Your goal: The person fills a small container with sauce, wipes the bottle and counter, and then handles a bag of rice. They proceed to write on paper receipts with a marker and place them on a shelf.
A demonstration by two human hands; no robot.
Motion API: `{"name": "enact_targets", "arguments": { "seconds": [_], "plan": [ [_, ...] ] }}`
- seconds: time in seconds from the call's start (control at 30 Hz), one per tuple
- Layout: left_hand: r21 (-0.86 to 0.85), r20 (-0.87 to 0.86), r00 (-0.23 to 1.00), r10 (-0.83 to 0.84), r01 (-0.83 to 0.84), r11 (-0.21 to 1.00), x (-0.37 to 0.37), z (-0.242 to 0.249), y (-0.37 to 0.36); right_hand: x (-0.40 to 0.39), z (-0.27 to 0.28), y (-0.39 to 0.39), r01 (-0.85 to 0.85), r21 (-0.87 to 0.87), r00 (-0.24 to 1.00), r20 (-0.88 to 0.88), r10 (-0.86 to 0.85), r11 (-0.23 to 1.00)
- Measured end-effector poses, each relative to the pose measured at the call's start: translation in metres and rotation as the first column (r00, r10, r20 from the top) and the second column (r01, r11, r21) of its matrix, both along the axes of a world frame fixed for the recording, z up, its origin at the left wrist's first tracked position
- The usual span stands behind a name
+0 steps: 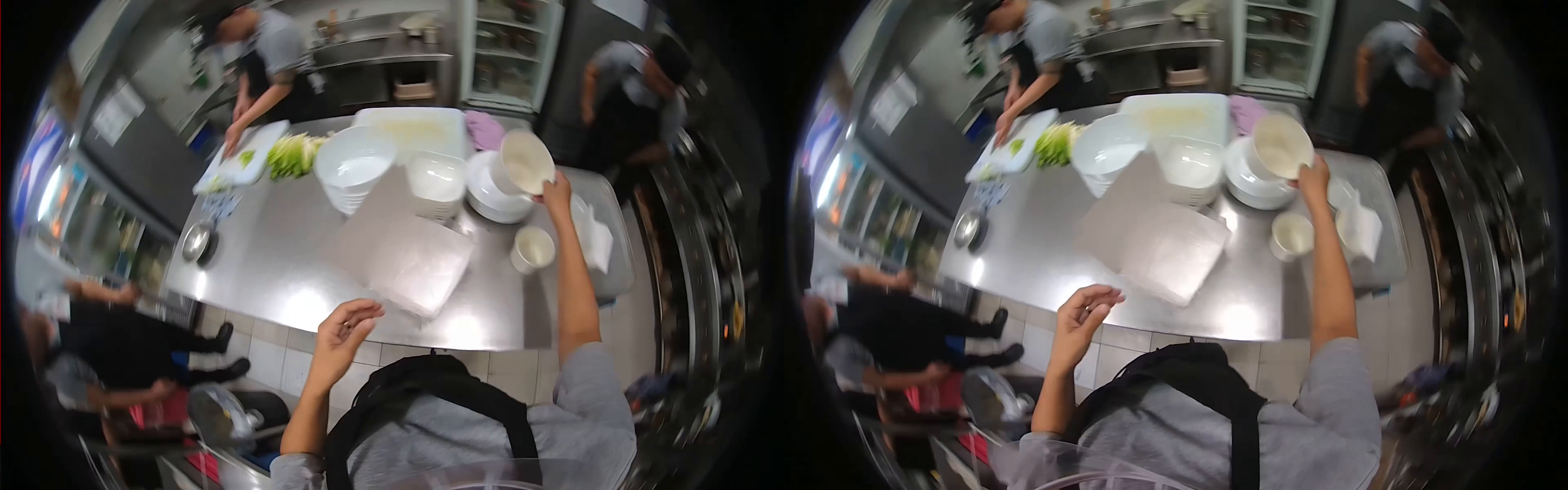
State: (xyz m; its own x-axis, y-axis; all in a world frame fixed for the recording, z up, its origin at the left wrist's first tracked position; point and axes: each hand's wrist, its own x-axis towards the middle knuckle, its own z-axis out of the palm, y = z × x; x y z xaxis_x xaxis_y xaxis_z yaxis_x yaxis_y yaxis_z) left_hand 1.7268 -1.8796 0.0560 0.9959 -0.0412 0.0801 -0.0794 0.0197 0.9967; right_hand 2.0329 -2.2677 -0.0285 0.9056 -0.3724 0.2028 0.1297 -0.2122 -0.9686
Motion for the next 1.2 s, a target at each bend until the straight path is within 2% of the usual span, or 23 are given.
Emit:
{"name": "enact_targets", "arguments": {
  "seconds": [0.07, 0.1, 0.13, 0.17, 0.2, 0.23, 0.27, 0.3, 0.37, 0.43, 0.47, 0.53, 0.6, 0.73, 0.8, 0.83, 0.87, 0.9, 0.93, 1.0, 1.07, 1.17, 1.2],
  "plan": [
    [-0.117, -0.118, 0.973, 0.200, -0.213, 0.970, -0.022, -0.026, 0.026, 0.050, -0.045, -0.019, -0.023, -0.055, 1.000, 0.008, 0.024, 0.998],
    [-0.025, -0.195, 0.931, 0.309, -0.320, 0.947, -0.040, -0.043, 0.042, 0.083, -0.073, -0.037, -0.039, -0.054, 0.985, -0.169, 0.029, 0.998],
    [0.069, -0.276, 0.858, 0.433, -0.431, 0.900, -0.062, -0.057, 0.053, 0.085, -0.068, -0.044, -0.248, -0.734, 0.969, -0.198, 0.150, 0.632],
    [0.078, -0.251, 0.814, 0.525, -0.523, 0.849, -0.084, -0.067, 0.062, 0.085, -0.060, -0.048, -0.013, -0.999, 0.969, -0.022, 0.245, -0.038],
    [0.079, -0.251, 0.727, 0.640, -0.643, 0.762, -0.109, -0.070, 0.067, 0.080, -0.051, -0.052, 0.079, -0.976, 0.959, 0.019, 0.281, -0.204],
    [0.095, -0.266, 0.662, 0.701, -0.705, 0.703, -0.129, -0.073, 0.072, 0.121, -0.069, -0.066, -0.115, -0.836, 0.989, -0.045, 0.141, 0.537],
    [0.108, -0.281, 0.609, 0.742, -0.748, 0.655, -0.148, -0.074, 0.079, 0.089, -0.022, -0.025, 0.162, -0.790, 0.900, 0.364, 0.240, 0.591],
    [0.085, -0.304, 0.541, 0.784, -0.805, 0.588, -0.165, -0.078, 0.085, 0.052, 0.018, 0.016, -0.251, -0.248, 0.967, -0.106, 0.232, 0.935],
    [0.089, -0.319, 0.446, 0.836, -0.864, 0.495, -0.188, -0.076, 0.093, -0.055, 0.091, 0.115, -0.482, -0.176, 0.873, -0.012, 0.488, 0.858],
    [0.088, -0.291, 0.384, 0.876, -0.901, 0.425, -0.191, -0.061, 0.085, -0.119, 0.092, 0.182, -0.881, -0.026, 0.453, 0.234, 0.860, 0.472],
    [0.087, -0.291, 0.365, 0.885, -0.911, 0.404, -0.191, -0.057, 0.090, -0.137, 0.078, 0.213, -0.980, 0.132, 0.172, 0.188, 0.967, 0.149],
    [-0.024, -0.250, 0.462, 0.851, -0.882, 0.471, -0.190, -0.043, 0.105, -0.191, 0.099, 0.295, -0.840, 0.427, -0.410, -0.098, 0.907, -0.334],
    [-0.117, -0.193, 0.522, 0.831, -0.853, 0.509, -0.190, -0.022, 0.124, -0.232, 0.100, 0.368, -0.770, 0.049, -0.622, -0.285, 0.730, -0.636],
    [-0.264, 0.083, 0.741, 0.666, -0.628, 0.732, -0.204, 0.028, 0.178, -0.245, 0.093, 0.444, -0.713, 0.133, -0.663, -0.448, 0.600, -0.688],
    [-0.260, 0.411, 0.809, 0.420, -0.338, 0.905, -0.210, 0.050, 0.210, -0.242, 0.094, 0.475, -0.868, 0.097, -0.464, -0.502, 0.729, -0.486],
    [-0.271, 0.408, 0.807, 0.427, -0.339, 0.901, -0.212, 0.059, 0.222, -0.240, 0.086, 0.493, -0.898, -0.008, -0.378, -0.499, 0.780, -0.441],
    [-0.365, 0.450, 0.836, 0.313, -0.148, 0.919, -0.213, 0.068, 0.234, -0.243, 0.086, 0.509, -0.895, -0.004, -0.382, -0.509, 0.772, -0.446],
    [-0.439, 0.505, 0.839, 0.202, 0.048, 0.897, -0.213, 0.075, 0.246, -0.246, 0.088, 0.526, -0.916, -0.054, -0.314, -0.521, 0.794, -0.398],
    [-0.445, 0.505, 0.836, 0.215, 0.039, 0.895, -0.213, 0.080, 0.257, -0.247, 0.089, 0.545, -0.930, -0.106, -0.247, -0.528, 0.813, -0.352],
    [-0.533, 0.525, 0.851, 0.025, 0.306, 0.789, -0.214, 0.084, 0.278, -0.249, 0.084, 0.581, -0.894, -0.141, -0.287, -0.549, 0.785, -0.426],
    [-0.491, 0.505, 0.863, 0.026, 0.262, 0.831, -0.219, 0.077, 0.302, -0.257, 0.081, 0.619, -0.862, -0.044, -0.379, -0.608, 0.698, -0.506],
    [-0.820, 0.269, 0.940, 0.211, 0.108, 0.562, -0.222, 0.068, 0.333, -0.269, 0.072, 0.682, -0.780, 0.067, -0.511, -0.643, 0.571, -0.622],
    [-0.831, 0.258, 0.933, 0.252, 0.081, 0.551, -0.224, 0.071, 0.350, -0.270, 0.066, 0.705, -0.755, 0.084, -0.537, -0.649, 0.540, -0.650]
  ]
}}
